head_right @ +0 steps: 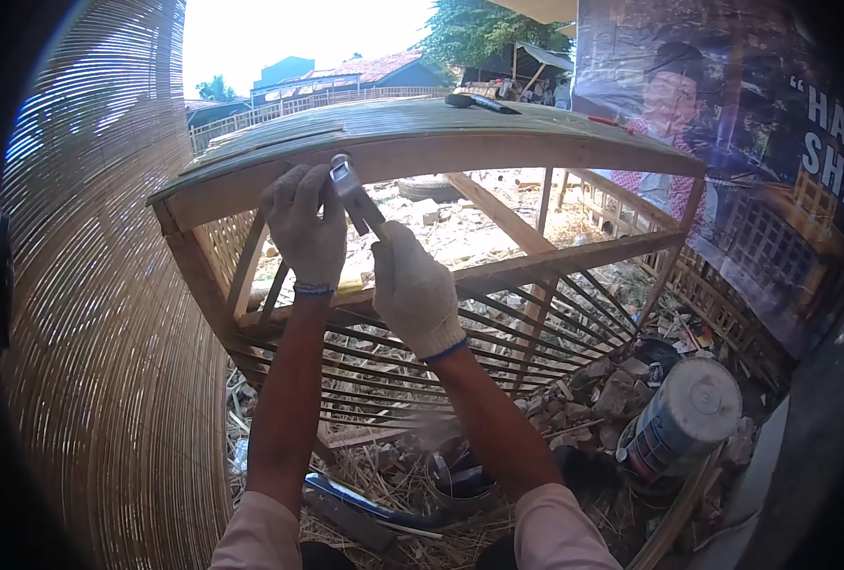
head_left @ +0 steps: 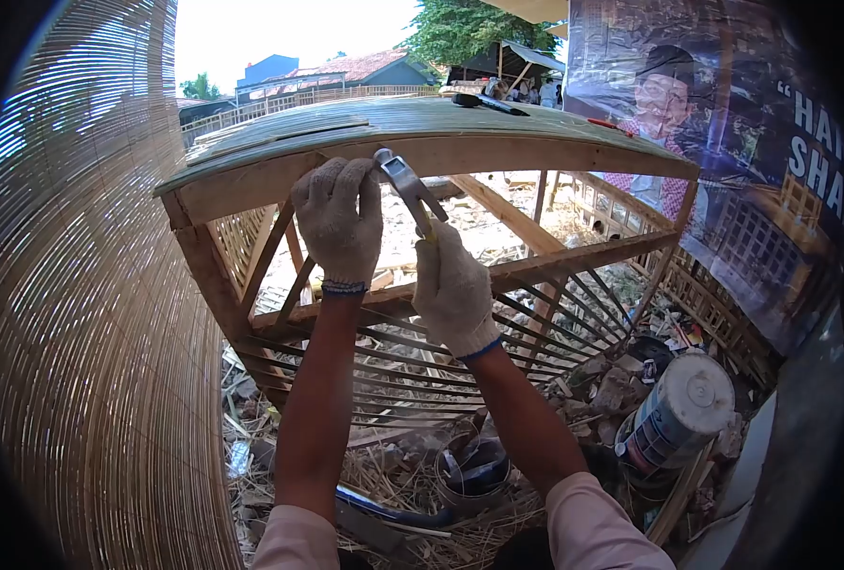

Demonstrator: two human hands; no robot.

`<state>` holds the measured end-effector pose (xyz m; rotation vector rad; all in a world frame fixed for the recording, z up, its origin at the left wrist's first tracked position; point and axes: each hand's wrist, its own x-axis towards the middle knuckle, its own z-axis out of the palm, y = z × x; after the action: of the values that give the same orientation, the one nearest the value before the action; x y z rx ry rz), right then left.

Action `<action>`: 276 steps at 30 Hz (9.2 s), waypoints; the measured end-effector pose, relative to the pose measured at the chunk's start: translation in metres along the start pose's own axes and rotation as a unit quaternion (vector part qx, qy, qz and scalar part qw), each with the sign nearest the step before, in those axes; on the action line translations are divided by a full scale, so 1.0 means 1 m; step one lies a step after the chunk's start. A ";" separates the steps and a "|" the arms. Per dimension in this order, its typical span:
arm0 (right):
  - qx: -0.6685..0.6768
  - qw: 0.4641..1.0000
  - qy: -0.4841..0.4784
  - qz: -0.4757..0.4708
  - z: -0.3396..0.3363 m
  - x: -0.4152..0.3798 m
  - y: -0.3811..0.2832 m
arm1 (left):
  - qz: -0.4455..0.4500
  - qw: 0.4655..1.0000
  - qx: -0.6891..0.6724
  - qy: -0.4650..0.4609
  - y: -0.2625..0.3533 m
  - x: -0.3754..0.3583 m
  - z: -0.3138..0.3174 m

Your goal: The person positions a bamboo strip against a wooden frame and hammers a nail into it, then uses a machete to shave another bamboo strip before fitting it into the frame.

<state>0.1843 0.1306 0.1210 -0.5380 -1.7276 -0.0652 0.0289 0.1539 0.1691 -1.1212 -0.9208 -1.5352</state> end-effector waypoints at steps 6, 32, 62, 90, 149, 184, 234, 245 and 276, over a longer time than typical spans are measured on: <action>0.109 0.988 0.011 0.106 -0.006 -0.014 0.005 | 0.013 1.000 -0.013 0.015 -0.001 0.001 0.002; 0.023 1.000 0.010 0.016 -0.001 -0.001 0.002 | -0.017 0.999 -0.028 -0.005 0.003 0.002 0.000; -0.047 0.998 0.041 0.002 -0.017 0.006 -0.011 | -0.006 1.000 -0.019 0.005 -0.003 0.001 0.003; -0.062 0.997 -0.001 0.044 -0.010 0.012 -0.010 | -0.035 0.998 -0.047 0.011 -0.006 0.000 -0.005; 0.452 0.802 0.058 0.386 -0.123 -0.060 -0.006 | -0.233 0.636 -0.695 -0.242 0.216 0.020 -0.226; 0.239 0.885 -0.296 0.270 -0.026 -0.140 -0.056 | 0.060 0.102 -0.562 -0.819 0.176 -0.005 -0.209; 0.273 0.922 -0.210 0.179 -0.154 -0.096 0.055 | -0.152 0.522 -0.135 -0.828 0.401 -0.551 -0.080; 0.300 0.897 -0.230 0.229 -0.177 -0.103 0.053 | -0.069 0.566 -0.243 -0.784 0.374 -0.575 -0.090; -0.151 0.674 -0.143 0.709 -0.280 -0.520 0.195 | -0.018 0.594 -0.251 -0.764 0.385 -0.522 -0.094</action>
<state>0.5819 0.0474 -0.3497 -2.0957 -1.1292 0.9017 0.4297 0.1203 -0.3481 -2.9897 -1.5424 -0.4334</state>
